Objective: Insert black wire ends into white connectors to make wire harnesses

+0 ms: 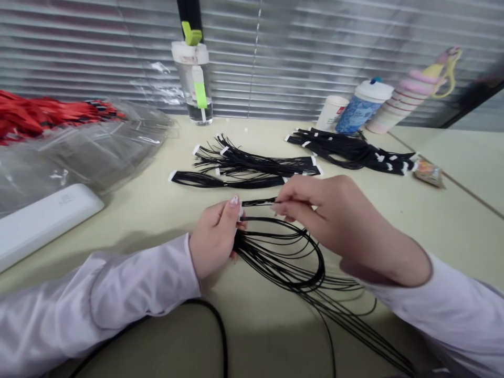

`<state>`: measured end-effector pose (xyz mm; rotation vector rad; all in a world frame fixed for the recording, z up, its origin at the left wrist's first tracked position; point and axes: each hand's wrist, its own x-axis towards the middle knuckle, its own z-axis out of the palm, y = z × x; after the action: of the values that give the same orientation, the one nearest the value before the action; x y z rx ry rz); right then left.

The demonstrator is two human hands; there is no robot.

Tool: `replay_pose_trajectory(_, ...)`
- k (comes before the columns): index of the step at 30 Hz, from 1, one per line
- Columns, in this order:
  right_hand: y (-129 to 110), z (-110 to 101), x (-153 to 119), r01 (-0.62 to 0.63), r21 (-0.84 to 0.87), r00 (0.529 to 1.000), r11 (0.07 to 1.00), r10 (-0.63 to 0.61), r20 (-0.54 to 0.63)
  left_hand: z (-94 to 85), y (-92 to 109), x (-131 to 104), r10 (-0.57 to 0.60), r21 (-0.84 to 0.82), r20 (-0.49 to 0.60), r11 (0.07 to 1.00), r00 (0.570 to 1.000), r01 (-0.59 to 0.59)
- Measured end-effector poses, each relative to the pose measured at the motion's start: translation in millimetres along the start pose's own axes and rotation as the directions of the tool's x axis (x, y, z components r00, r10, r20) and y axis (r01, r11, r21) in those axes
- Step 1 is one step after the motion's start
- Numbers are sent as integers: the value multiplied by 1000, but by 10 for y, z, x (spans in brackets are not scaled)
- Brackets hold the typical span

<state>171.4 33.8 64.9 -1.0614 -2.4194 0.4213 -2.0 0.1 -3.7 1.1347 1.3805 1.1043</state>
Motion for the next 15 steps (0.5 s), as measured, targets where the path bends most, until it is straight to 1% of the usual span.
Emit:
replay_pose_trajectory(1,3,40,1,46,-71,999,996,-46,-2,-2,7,-4,0,6,6,1000,1000,0)
replay_pose_trajectory(3,2,103,4,123,-131,992,984,-126,-15,-6,17,-12,8,24,18,1000,1000,-8)
replay_pose_trajectory(8,-22,206,4,214,-115,974,970,-220,-47,-11,22,-13,36,62,33,997,999,-38)
replay_pose_trajectory(11,-29,244,-9,202,-87,975,975,-209,-74,-15,19,-10,53,76,54,995,997,-57)
replay_pose_trajectory(15,-35,269,-33,98,-72,987,993,-106,-123,-20,12,-16,58,89,55,994,997,-63)
